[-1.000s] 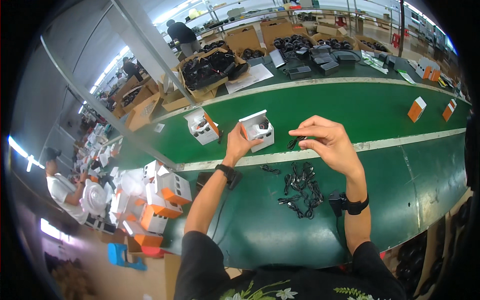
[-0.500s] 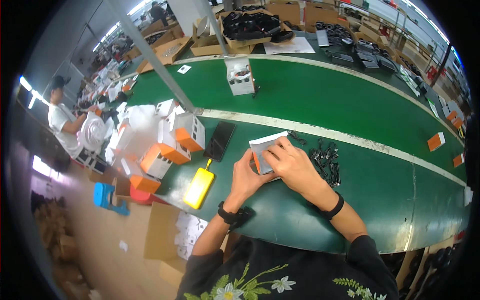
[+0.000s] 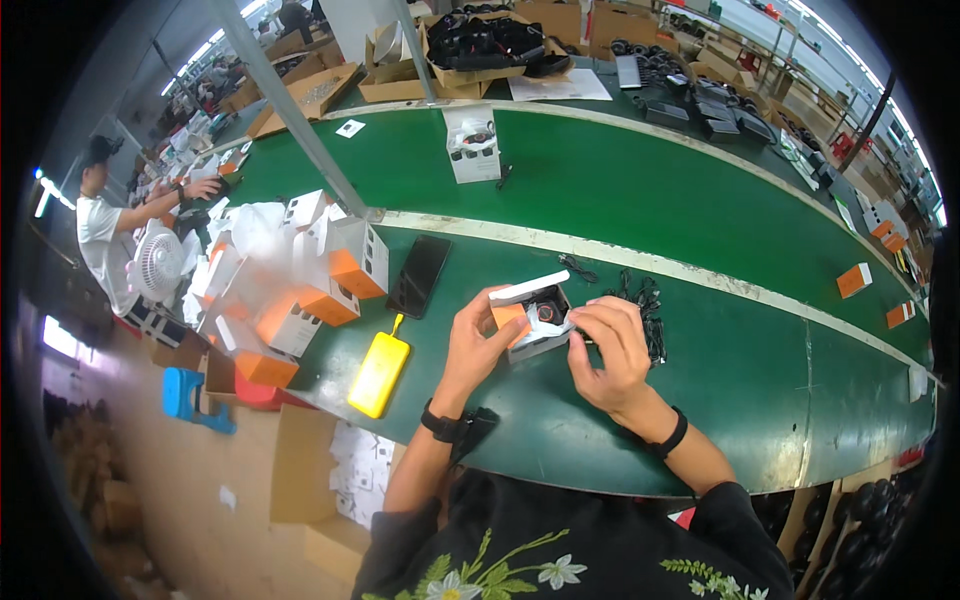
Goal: Packing electronic items and accessories into boxes on an assembly line.
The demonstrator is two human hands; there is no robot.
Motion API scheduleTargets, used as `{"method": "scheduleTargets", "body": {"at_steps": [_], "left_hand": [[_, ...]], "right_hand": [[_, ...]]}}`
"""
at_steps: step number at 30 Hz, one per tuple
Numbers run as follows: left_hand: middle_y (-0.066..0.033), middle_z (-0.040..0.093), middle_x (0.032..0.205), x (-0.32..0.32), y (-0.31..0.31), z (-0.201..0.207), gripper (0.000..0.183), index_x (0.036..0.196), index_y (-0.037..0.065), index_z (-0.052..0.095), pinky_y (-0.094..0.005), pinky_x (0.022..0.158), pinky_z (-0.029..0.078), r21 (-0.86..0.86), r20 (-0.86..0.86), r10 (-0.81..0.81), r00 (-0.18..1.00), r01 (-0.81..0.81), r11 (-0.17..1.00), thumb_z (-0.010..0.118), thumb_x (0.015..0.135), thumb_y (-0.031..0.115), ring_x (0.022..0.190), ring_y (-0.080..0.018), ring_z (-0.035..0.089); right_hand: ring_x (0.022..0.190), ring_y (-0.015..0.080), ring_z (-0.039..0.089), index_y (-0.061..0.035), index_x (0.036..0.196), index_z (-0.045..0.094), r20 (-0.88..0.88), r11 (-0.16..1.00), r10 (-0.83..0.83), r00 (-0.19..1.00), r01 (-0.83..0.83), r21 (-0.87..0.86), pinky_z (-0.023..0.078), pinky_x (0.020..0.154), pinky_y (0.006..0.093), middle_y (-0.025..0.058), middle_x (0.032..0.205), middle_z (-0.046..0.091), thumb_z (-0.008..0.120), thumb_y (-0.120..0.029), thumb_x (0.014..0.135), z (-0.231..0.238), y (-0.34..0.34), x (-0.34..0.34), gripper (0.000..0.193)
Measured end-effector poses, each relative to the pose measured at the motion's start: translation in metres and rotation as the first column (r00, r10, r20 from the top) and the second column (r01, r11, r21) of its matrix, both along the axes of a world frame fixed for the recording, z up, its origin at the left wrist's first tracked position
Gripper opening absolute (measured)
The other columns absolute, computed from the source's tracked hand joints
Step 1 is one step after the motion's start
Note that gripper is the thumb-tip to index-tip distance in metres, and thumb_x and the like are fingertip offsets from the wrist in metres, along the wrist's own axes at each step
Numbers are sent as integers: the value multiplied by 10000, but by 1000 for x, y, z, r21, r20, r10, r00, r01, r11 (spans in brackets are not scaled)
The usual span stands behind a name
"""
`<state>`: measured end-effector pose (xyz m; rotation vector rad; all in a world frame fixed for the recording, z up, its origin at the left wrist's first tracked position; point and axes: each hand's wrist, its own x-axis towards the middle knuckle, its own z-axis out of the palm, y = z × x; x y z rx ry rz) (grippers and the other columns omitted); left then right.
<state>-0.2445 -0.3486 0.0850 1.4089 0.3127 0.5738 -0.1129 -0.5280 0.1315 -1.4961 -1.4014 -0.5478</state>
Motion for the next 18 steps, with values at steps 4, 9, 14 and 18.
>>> {"method": "scheduleTargets", "body": {"at_steps": [4,9,14,18], "left_hand": [[-125,713,1378,4,-1,3,445,1399,-38,653,-358,1074,545,186,87,64,994,-80,979,774,971,-14,1249,-201,684],[-173,751,1360,-5,6,12,396,1204,90,832,-424,1065,556,614,143,5,990,-93,784,883,813,50,1277,-339,703],[-135,733,1401,-7,4,25,480,1199,118,847,-435,1053,566,729,135,-1,991,-99,678,940,728,104,1269,-351,685],[-146,752,1376,-5,-3,22,406,1132,115,875,-441,1023,565,804,140,101,985,-172,569,942,732,131,1191,-353,715]], "right_hand": [[1058,406,692,27,1150,742,66,935,183,981,-152,-321,603,911,466,169,1122,734,767,82,798,-1,5,-1,357],[1111,350,710,20,1163,734,-45,910,335,941,-335,-244,615,947,431,128,1168,716,764,67,774,-20,-3,7,392],[1104,326,710,2,1154,754,99,972,222,970,-212,-106,623,895,430,131,1230,720,801,40,764,-32,-15,16,395],[1106,293,697,-55,1189,780,141,997,28,990,-17,-78,630,822,391,118,1275,726,853,-16,761,-3,-15,16,436]]}}
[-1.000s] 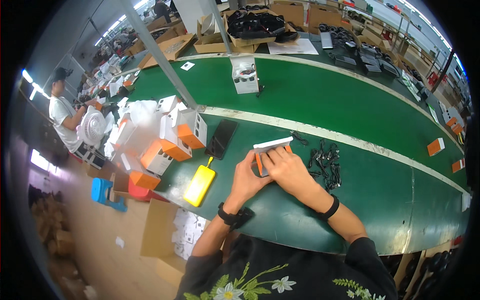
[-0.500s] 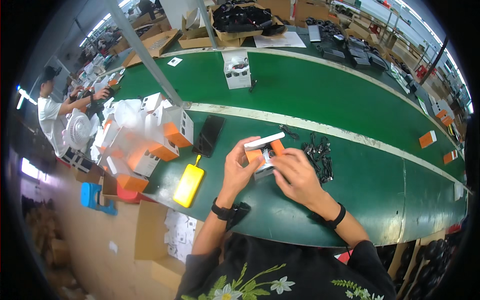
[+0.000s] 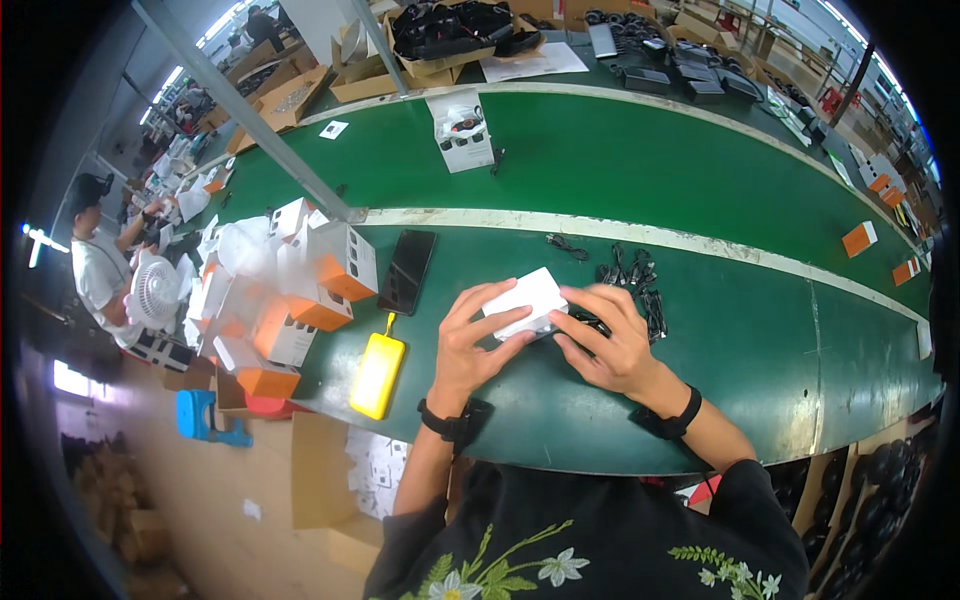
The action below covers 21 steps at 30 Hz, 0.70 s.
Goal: Packing electronic items and accessories into boxes on an assembly line.
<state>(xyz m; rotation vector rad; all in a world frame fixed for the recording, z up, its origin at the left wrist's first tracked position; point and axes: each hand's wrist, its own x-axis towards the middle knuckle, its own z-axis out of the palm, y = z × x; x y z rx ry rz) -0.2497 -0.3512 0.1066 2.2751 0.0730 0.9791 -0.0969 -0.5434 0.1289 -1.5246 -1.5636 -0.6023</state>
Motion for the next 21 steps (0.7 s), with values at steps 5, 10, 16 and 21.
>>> {"method": "scheduleTargets", "body": {"at_steps": [5,10,16,21], "left_hand": [[-136,763,1355,-1,-2,-3,370,1131,122,877,-435,1011,572,29,23,19,1000,-20,999,914,764,92,1181,-354,718],[-137,762,1355,-5,-6,-1,354,1144,124,874,-440,1015,576,13,7,7,1000,-7,1000,886,795,66,1193,-357,716],[-142,756,1361,-9,-3,12,373,1183,127,862,-446,1024,581,153,-54,16,998,-7,988,856,820,38,1212,-369,708],[-148,747,1379,-6,2,19,410,1215,126,848,-456,1037,588,222,-123,21,992,7,975,841,824,3,1270,-381,696]], "right_hand": [[1084,296,683,-33,1169,772,-8,982,128,992,-128,-142,649,761,359,75,1229,729,813,25,817,-7,14,16,360],[1088,310,675,-14,1167,763,-48,977,127,991,-133,-166,645,772,365,85,1201,711,790,40,825,-10,9,14,347],[1112,330,659,62,1182,739,29,972,151,988,-143,-188,636,821,376,142,1212,680,758,38,799,-5,11,19,384],[1083,322,660,112,1167,728,71,978,150,986,-137,-157,635,827,374,163,1188,677,752,23,790,-9,17,21,388]]}}
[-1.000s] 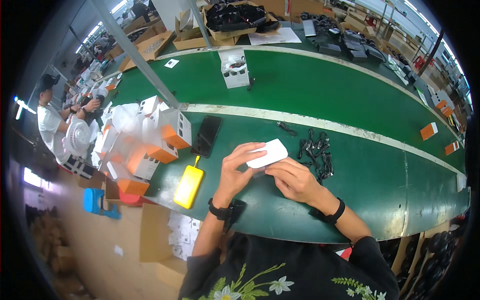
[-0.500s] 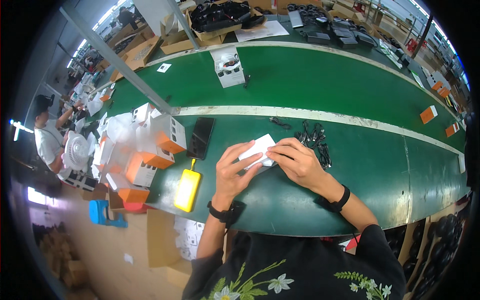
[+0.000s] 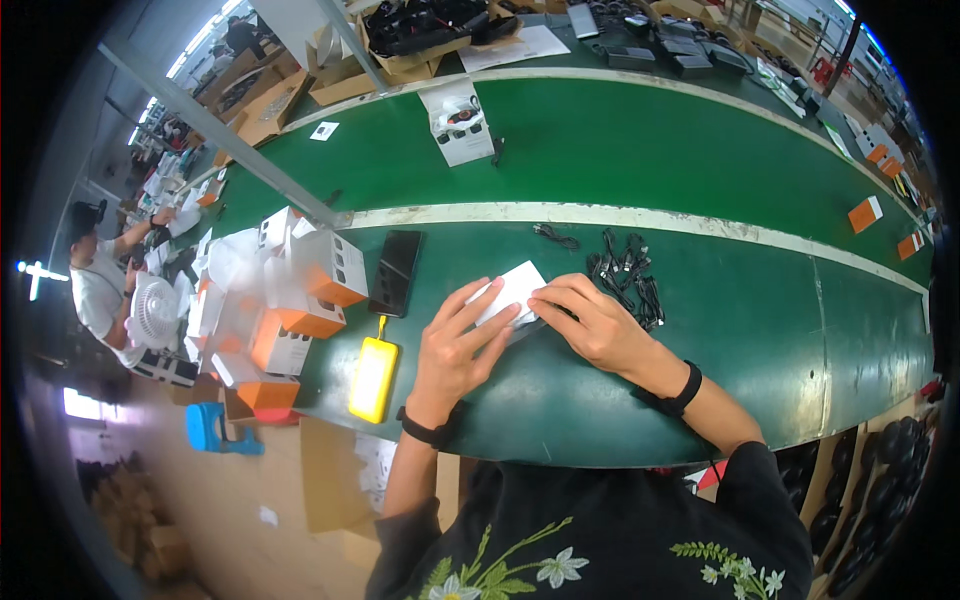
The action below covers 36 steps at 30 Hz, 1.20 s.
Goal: Packing electronic items and accessories into boxes on an assembly line.
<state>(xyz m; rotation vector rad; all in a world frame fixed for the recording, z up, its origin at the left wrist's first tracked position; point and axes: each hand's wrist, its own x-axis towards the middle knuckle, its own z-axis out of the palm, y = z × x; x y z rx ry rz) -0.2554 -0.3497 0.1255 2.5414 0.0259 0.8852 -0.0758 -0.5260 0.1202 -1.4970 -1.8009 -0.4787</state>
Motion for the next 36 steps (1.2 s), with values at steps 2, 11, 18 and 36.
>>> {"method": "scheduleTargets", "body": {"at_steps": [2,11,18,36], "left_hand": [[-150,744,1384,2,-2,3,422,1228,125,842,-460,1042,587,-1,-31,2,1000,-2,1000,839,825,-3,1287,-383,690],[-102,765,1331,1,-15,9,416,1246,164,831,-402,920,638,149,-56,104,993,-94,984,810,850,40,1261,-334,718],[-134,780,1305,7,-16,1,441,1231,147,841,-436,963,633,71,11,160,987,-160,985,788,822,-9,1240,-366,735],[-145,647,1531,-2,5,-5,567,1414,96,732,-486,1192,500,27,-139,-4,990,7,1000,821,864,-6,1479,-393,552]], "right_hand": [[1058,313,661,122,1162,728,34,1000,-2,999,2,2,638,818,371,161,1180,682,757,24,781,3,0,2,394],[1031,295,660,104,1132,731,-40,997,-19,999,16,-70,631,759,358,143,1129,678,757,35,784,6,-4,3,357],[1052,318,661,66,1146,740,-145,1000,-14,989,14,-3,625,770,376,130,1154,671,732,69,796,-4,7,4,350],[1392,475,554,-20,1287,669,-74,964,-47,996,25,-263,587,1058,479,307,1537,515,735,-87,957,-9,19,3,343]]}}
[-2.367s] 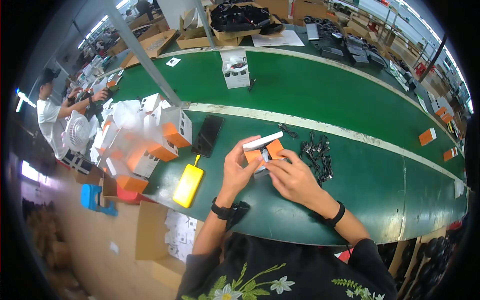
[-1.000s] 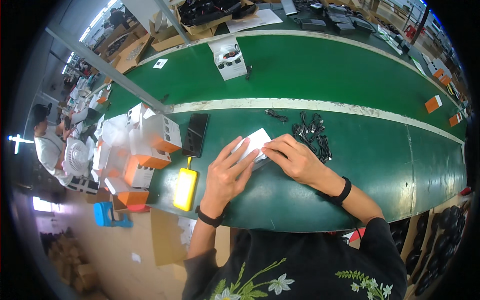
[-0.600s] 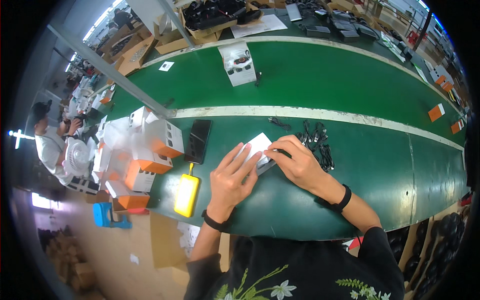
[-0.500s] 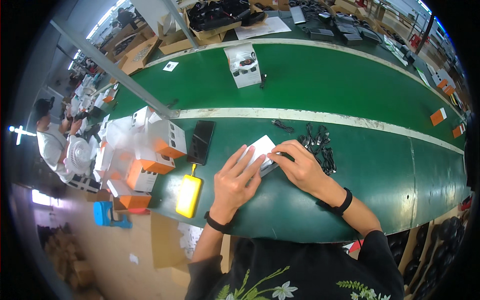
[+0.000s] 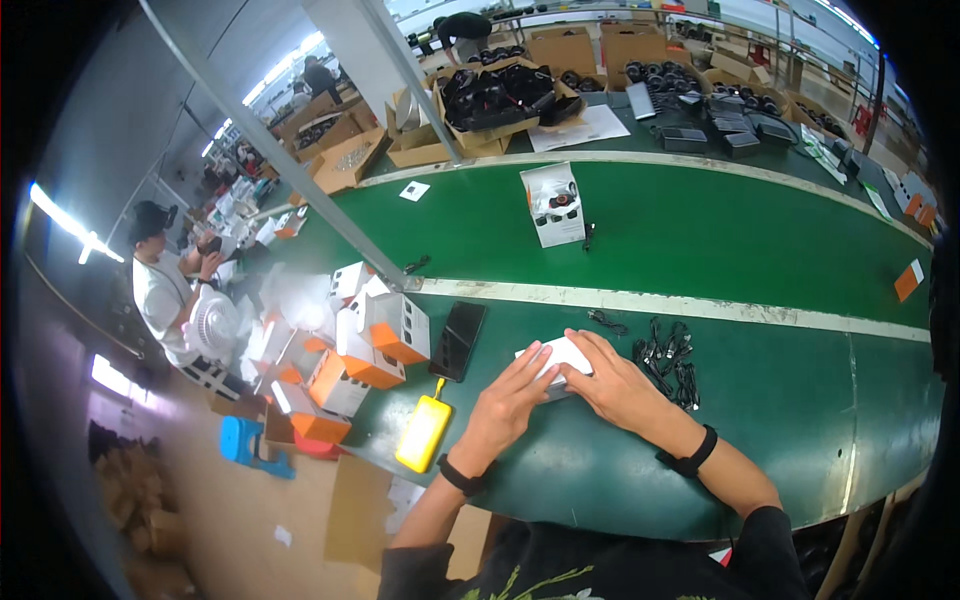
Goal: Packing electronic items and accessories into boxes on an assembly line.
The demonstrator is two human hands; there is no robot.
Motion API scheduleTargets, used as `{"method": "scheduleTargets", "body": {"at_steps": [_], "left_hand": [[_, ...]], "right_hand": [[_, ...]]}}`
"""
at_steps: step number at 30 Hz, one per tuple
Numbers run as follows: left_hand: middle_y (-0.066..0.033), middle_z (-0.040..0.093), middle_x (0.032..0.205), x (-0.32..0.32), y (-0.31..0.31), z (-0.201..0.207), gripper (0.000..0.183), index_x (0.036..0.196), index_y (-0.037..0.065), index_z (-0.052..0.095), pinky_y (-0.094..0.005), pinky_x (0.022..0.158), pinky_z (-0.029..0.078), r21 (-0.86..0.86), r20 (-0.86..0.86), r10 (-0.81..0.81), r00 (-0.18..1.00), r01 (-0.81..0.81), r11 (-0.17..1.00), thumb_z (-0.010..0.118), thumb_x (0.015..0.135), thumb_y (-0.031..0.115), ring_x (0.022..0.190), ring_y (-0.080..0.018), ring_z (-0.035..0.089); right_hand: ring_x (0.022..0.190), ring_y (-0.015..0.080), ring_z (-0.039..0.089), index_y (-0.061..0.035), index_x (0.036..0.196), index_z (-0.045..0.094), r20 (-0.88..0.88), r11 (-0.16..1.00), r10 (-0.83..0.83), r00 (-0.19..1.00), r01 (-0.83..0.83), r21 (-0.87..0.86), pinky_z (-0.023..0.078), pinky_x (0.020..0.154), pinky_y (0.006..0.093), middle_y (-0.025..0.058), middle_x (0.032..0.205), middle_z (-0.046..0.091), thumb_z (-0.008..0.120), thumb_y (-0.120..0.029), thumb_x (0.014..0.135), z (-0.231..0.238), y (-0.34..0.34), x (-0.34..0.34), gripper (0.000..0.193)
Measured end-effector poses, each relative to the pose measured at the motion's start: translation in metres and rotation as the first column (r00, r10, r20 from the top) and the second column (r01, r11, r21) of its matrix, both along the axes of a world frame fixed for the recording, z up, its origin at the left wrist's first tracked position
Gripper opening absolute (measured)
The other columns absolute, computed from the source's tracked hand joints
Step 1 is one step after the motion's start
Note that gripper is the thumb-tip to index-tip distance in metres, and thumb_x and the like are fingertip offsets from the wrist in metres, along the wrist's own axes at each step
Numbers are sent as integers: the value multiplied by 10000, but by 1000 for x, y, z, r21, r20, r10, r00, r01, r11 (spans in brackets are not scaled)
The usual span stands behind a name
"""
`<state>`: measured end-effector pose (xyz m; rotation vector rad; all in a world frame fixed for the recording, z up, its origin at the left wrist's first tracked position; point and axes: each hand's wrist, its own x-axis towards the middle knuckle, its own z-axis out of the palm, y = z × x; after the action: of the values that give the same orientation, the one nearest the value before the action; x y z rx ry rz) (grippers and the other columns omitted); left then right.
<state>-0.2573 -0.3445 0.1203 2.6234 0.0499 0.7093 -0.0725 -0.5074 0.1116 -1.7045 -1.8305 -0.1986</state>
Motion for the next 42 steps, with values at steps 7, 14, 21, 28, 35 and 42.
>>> {"method": "scheduleTargets", "body": {"at_steps": [7,14,21,28,35,42], "left_hand": [[-181,716,1443,26,58,84,390,1294,54,796,-417,1123,525,-188,-269,33,963,-86,978,844,912,120,1359,-317,670],[-312,533,1591,171,120,92,1148,1690,53,341,-469,1190,479,-191,-238,80,968,-128,973,992,762,237,1447,-423,564],[-251,645,1403,292,217,-20,1196,1520,-49,318,-418,1133,527,-430,-96,93,991,-126,894,1060,589,68,1318,-337,650],[-173,747,1209,256,166,-12,855,1350,-29,509,-393,1003,579,-363,79,176,981,-136,922,999,652,34,1144,-282,728],[-175,694,1333,76,51,19,844,1399,11,524,-407,1053,603,-658,17,274,961,-196,727,960,677,-23,1233,-271,710],[-116,641,1427,-19,22,-44,933,1496,10,481,-367,1123,519,-849,47,317,947,-130,513,954,692,-11,1310,-225,643]], "right_hand": [[1165,389,626,-91,1521,608,87,992,-94,992,86,88,608,956,432,323,1473,545,676,-87,928,-18,8,-2,598],[988,341,600,-259,1548,616,-8,990,-121,993,121,78,608,840,422,267,1293,552,752,-141,944,-13,4,6,630],[1078,387,632,-201,1503,676,-196,997,-40,980,25,-78,601,908,461,234,1157,566,795,-270,946,25,0,26,573],[1022,339,668,-251,1421,745,-328,732,-631,703,680,49,582,869,452,164,1140,624,857,-338,887,38,-63,170,552],[1343,466,574,-91,1455,669,174,176,-974,148,971,161,497,1109,588,307,1535,519,669,-19,923,-27,-105,255,537],[1230,517,647,-85,1442,658,-144,799,-600,787,578,-166,552,1026,588,306,1409,610,674,-167,966,16,47,198,483]]}}
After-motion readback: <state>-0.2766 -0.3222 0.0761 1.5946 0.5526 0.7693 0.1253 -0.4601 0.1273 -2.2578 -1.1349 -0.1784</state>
